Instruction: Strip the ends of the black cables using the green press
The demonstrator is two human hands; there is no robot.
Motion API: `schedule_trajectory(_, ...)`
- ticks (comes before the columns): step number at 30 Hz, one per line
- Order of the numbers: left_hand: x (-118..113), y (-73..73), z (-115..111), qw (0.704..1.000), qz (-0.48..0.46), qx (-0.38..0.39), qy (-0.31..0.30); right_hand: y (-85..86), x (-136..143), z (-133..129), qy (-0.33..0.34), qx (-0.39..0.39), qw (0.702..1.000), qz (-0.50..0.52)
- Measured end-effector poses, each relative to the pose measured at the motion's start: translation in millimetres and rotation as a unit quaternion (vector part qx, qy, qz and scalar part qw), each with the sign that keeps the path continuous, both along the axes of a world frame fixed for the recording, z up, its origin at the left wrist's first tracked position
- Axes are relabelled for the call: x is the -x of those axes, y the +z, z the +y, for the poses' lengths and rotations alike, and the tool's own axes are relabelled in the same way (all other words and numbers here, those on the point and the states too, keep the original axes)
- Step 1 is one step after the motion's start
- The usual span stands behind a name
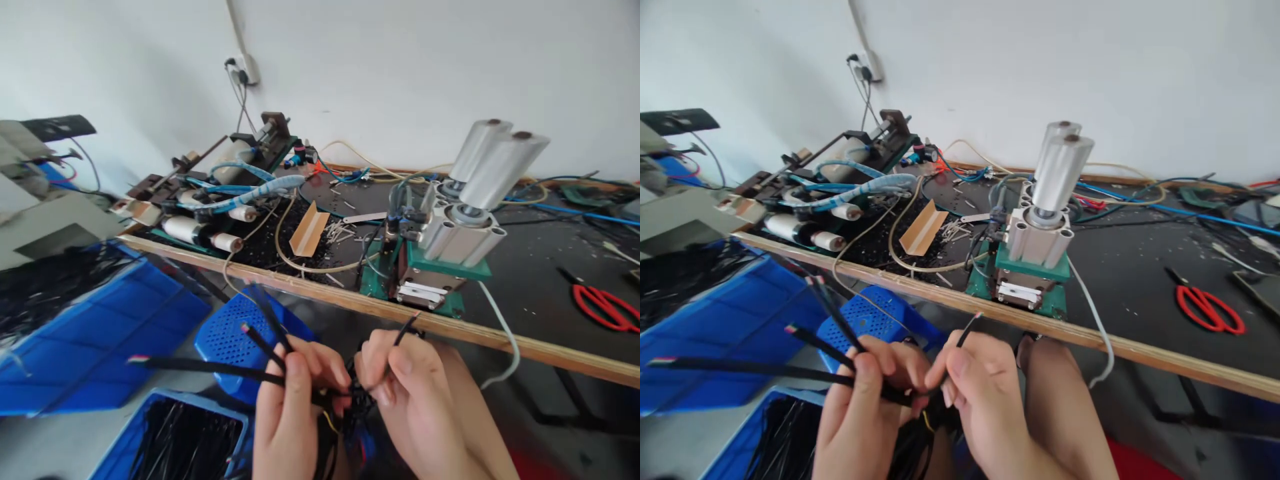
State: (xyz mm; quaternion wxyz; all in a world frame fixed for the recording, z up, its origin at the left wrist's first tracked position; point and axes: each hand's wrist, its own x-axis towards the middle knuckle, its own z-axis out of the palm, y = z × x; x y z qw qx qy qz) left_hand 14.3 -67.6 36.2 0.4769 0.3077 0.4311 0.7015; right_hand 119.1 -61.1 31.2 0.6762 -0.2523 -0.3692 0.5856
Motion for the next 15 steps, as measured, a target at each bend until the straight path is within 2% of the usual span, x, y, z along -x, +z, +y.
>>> schedule_trajectory(2,5.1,3.2,4.7,1.0,-0.009,0.007,-0.01,-5.6,0.2,-7.8,-0.014,0.003,1.0,-0.001)
schedule_trajectory(5,15.0,6.9,3.1,0.998,-0.008,0.043,-0.034,-10.9,3.0,-14.3,-0.005,-0.001,0.994,-0.105)
schedule_trajectory(8,21.7,9.0,-4.9,0.994,0.002,0.101,-0.048,-12.4,6.5,-13.7,0.0,-0.045,0.977,-0.209)
schedule_trajectory(11,26.0,8.0,-9.7,0.986,0.028,0.157,-0.047,-13.9,6.6,-10.0,-0.014,-0.097,0.966,-0.241)
schedule_trajectory(15,30.1,3.6,-9.2,0.983,0.06,0.172,-0.024,-17.1,1.1,-6.5,-0.015,-0.149,0.945,-0.293)
